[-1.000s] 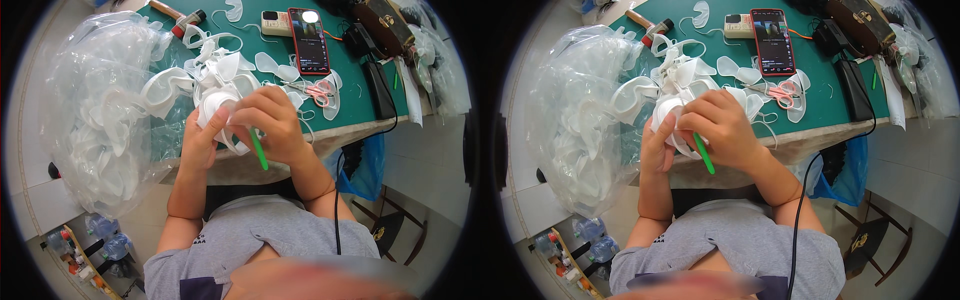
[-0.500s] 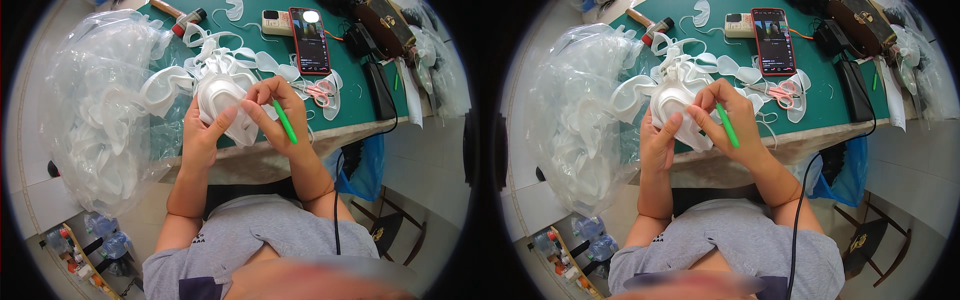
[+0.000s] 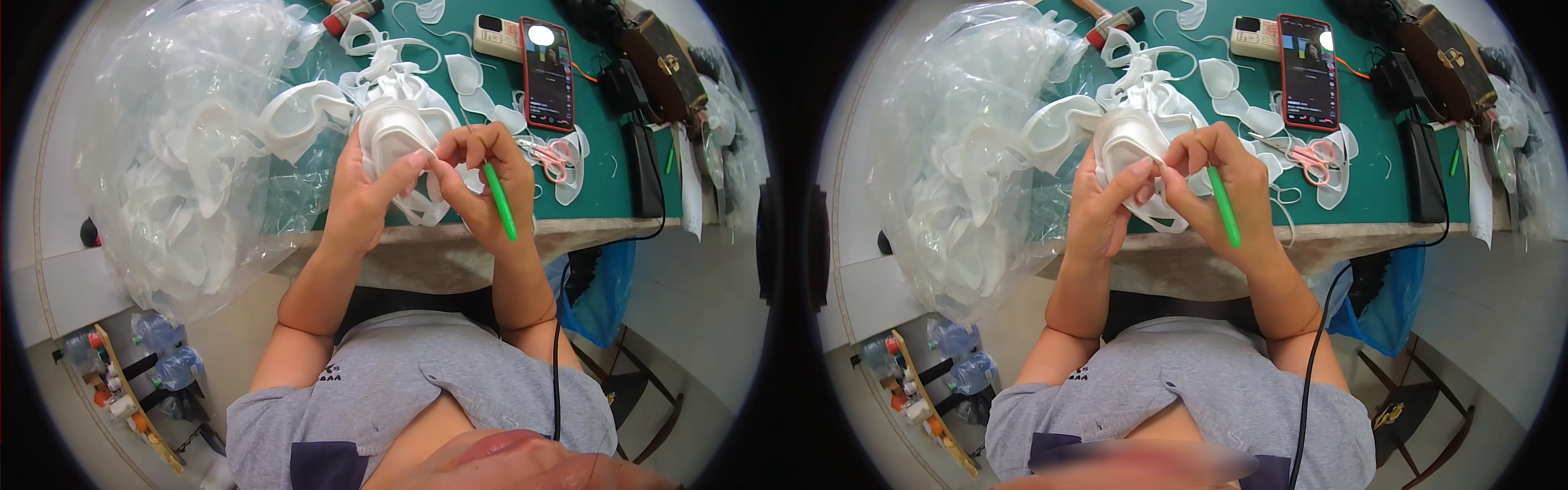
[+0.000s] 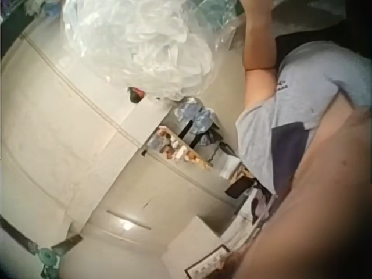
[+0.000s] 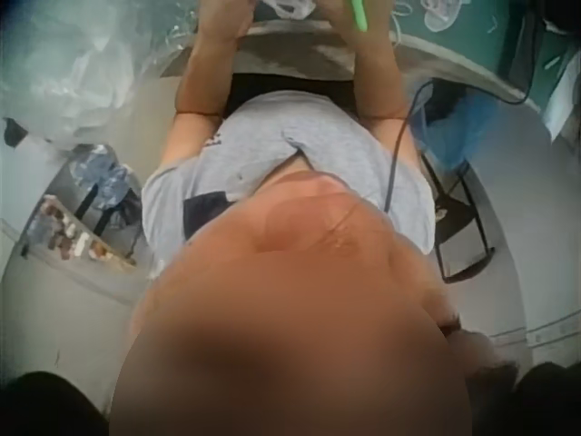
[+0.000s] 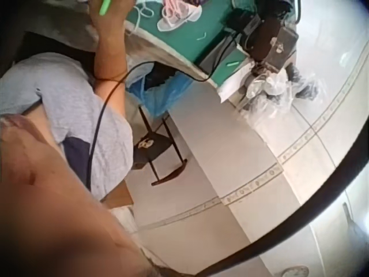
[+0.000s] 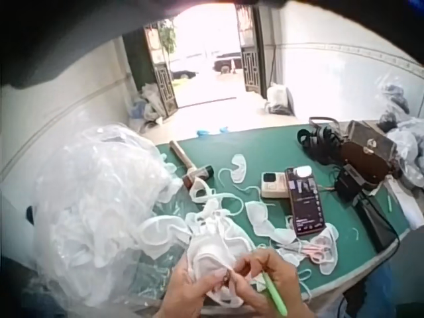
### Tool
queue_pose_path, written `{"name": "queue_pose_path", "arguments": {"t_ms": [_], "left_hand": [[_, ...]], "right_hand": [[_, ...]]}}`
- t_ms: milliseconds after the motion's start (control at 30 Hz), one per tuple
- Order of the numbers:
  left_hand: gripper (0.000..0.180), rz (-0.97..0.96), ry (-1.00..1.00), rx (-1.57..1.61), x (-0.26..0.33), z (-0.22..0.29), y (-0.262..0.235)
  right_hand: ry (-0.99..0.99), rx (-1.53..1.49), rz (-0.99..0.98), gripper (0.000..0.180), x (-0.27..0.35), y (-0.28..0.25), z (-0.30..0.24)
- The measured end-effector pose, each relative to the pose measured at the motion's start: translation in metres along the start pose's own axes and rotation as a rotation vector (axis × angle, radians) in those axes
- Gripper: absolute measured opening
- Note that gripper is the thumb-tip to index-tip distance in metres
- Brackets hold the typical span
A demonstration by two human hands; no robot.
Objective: Manually deburring and trimming the edges of white plastic components using a scraping tool and scissors at a workbench.
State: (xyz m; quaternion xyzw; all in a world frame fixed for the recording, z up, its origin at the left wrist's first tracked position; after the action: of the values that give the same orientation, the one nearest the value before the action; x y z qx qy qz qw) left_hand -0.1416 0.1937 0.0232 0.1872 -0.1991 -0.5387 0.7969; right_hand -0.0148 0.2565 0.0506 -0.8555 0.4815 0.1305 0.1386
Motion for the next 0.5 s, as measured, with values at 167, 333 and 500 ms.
{"name": "queue_pose_path", "arguments": {"t_ms": [167,333,500], "left_hand": [[0.048,0.019,0.159,-0.205,0.0,0.012,-0.002],[0.039,0.125,0.371,-0.961,0.005,0.036,-0.006],[0.04,0.015,-0.013,-0.948,-0.001,0.022,-0.009]], "right_hand": [[-0.005,-0.024,0.012,0.032,-0.001,0.002,-0.001],[-0.212,0.36,0.401,0.031,-0.002,-0.029,-0.012],[-0.209,0.386,0.347,0.032,-0.005,-0.028,-0.017]]}}
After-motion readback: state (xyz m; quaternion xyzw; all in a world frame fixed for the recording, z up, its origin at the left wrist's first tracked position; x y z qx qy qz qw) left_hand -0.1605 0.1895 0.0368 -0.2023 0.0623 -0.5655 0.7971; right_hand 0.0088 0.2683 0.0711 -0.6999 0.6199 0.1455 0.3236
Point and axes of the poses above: each hand's wrist, its own x-axis away from the middle knuckle, its own y-axis out of the palm, z = x × y, the point moved 8 cm from there along -x, towards the middle knuckle, and after that the axes turned 7 degrees about x, right-handed, at the moved point
